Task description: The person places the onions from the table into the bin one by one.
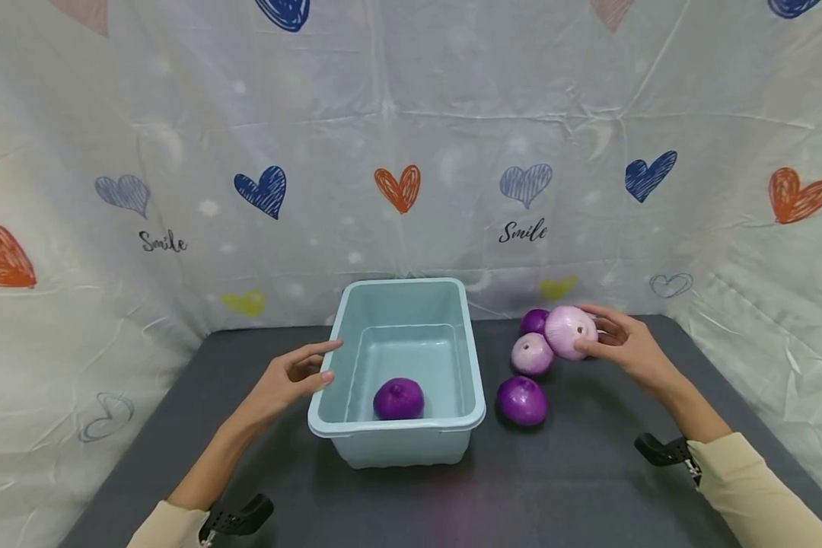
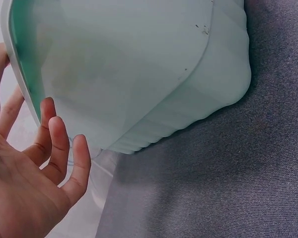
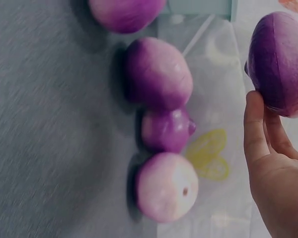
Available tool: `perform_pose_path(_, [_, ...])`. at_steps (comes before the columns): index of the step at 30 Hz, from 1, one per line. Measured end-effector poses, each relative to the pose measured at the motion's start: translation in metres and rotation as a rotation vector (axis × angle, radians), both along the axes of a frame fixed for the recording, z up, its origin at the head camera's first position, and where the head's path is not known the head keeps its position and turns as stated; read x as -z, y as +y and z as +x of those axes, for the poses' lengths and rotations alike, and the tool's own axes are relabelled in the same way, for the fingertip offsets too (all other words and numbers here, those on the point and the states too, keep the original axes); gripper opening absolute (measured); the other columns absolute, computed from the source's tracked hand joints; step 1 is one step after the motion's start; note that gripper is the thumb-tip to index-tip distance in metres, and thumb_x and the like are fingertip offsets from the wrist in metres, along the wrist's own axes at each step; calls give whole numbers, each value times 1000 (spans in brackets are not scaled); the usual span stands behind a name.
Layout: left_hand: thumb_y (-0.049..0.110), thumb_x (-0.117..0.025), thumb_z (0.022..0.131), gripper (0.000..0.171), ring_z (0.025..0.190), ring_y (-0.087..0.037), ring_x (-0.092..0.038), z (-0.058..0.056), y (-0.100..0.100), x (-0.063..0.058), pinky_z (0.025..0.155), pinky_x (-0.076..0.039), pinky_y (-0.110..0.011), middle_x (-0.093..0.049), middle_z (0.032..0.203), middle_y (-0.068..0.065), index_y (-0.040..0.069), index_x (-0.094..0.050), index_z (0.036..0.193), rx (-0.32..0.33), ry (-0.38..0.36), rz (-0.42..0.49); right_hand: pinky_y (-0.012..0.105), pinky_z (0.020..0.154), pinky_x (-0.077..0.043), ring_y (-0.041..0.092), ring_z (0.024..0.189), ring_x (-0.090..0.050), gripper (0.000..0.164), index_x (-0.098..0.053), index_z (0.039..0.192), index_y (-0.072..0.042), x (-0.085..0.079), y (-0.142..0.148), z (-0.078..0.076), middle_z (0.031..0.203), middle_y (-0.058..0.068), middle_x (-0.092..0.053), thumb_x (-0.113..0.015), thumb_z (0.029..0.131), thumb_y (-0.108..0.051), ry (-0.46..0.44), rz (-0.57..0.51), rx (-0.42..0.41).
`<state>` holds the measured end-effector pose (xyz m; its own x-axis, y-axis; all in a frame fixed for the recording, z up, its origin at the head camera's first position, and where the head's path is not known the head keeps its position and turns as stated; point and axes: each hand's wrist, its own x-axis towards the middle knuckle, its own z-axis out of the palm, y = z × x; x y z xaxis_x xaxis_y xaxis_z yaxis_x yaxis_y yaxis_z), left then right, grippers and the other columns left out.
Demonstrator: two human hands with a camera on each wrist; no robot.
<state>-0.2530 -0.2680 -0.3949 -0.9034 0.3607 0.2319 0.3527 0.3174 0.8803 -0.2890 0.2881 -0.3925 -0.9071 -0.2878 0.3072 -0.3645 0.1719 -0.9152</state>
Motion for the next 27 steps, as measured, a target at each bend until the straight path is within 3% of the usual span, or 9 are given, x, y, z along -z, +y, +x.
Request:
perform_pose_path(8, [15,-65,101,50,100,-26,-63,0,-1,-2,84,-50,-42,-62,121,-18,13,-53,150,-13,-16,-5,31,87,-52,20,119,-60,57,-51,148,-6,-11,-24,-11,138,17,-53,-72,95,-3,-15,-29,-38])
perform_pose_path(27, [14,-66,101,50,97,-25,-63,2,-1,-1,81,-50,-39,-62,117,-18,11,-54,149,-4,0,-1,34,90,-52,27,121,-59,61,-52,147,-7,-24,-61,-25,138,20,-53,-76,91,-3,-29,-52,-116])
